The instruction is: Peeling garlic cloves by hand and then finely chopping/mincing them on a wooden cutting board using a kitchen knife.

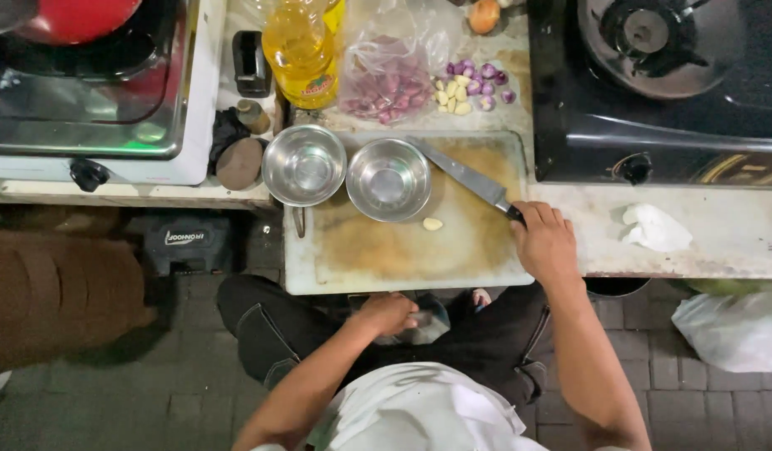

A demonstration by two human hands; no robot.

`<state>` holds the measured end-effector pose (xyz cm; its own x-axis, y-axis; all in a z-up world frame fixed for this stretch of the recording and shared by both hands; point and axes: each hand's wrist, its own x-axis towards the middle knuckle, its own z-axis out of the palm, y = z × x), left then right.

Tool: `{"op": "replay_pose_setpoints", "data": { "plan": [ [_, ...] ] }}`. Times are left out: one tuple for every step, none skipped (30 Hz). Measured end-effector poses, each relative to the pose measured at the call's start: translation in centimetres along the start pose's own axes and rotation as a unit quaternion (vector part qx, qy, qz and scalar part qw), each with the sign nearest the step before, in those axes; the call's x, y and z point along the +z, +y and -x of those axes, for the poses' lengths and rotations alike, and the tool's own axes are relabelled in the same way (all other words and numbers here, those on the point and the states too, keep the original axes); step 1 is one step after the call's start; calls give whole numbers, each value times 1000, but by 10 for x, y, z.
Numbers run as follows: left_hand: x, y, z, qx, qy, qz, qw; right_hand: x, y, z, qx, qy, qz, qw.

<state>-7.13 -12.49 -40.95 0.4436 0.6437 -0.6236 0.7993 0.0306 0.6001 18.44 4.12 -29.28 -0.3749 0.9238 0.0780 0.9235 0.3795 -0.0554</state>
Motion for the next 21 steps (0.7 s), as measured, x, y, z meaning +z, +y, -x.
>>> {"op": "replay_pose_setpoints", "data": {
  "plan": [
    [-24, 24, 19, 2, 2, -4, 1000, -8, 2, 10, 2, 4, 1, 1000],
    [-40, 49, 44, 68, 117, 17, 991, -14, 2, 27, 22, -4, -43, 999],
    [-56, 73, 68, 132, 232, 37, 963, -21, 1, 44, 42, -12, -86, 995],
    [-47, 76, 64, 132, 233, 37, 963, -16, 4, 63, 40, -11, -87, 995],
    [-38, 79, 60, 161, 292, -13, 943, -13, 6, 83, 88, -26, -180, 979],
    [-36, 82, 53, 195, 350, -68, 914, -10, 9, 97, 136, -34, -272, 952],
    [-45, 83, 45, 199, 352, -73, 912, -10, 2, 110, 136, -26, -272, 952],
    [-43, 87, 39, 212, 432, -91, 872, -9, -3, 130, 193, -20, -341, 920],
    [-42, 90, 33, 222, 509, -109, 825, -8, -9, 150, 248, -13, -407, 879],
    [-58, 88, 30, 224, 507, -110, 825, -4, -9, 158, 250, -12, -408, 878],
    [-75, 87, 26, 169, 550, -154, 803, 0, -10, 165, 205, 32, -487, 848],
    [-89, 85, 23, 114, 590, -195, 776, 4, -12, 175, 160, 76, -559, 810],
    [-92, 85, 21, 115, 587, -195, 777, 9, -10, 179, 163, 76, -559, 809],
    [-98, 86, 18, 83, 575, -220, 784, 13, -8, 181, 149, 81, -581, 796],
    [-105, 87, 15, 52, 562, -244, 789, 17, -5, 183, 136, 86, -602, 782],
    [-102, 82, 6, 56, 561, -246, 788, 8, -10, 179, 138, 90, -602, 781],
    [-101, 77, -4, 84, 573, -254, 775, -1, -14, 175, 145, 86, -562, 810],
    [-97, 72, -11, 110, 581, -261, 763, -10, -20, 173, 154, 78, -522, 835],
    [-93, 75, -23, 111, 578, -263, 765, -12, -21, 171, 158, 78, -523, 834],
    [-89, 76, -33, 165, 574, -224, 770, -13, -24, 168, 149, 80, -496, 852],
    [-84, 76, -44, 218, 567, -184, 773, -13, -27, 165, 139, 83, -469, 868]
  ]
}}
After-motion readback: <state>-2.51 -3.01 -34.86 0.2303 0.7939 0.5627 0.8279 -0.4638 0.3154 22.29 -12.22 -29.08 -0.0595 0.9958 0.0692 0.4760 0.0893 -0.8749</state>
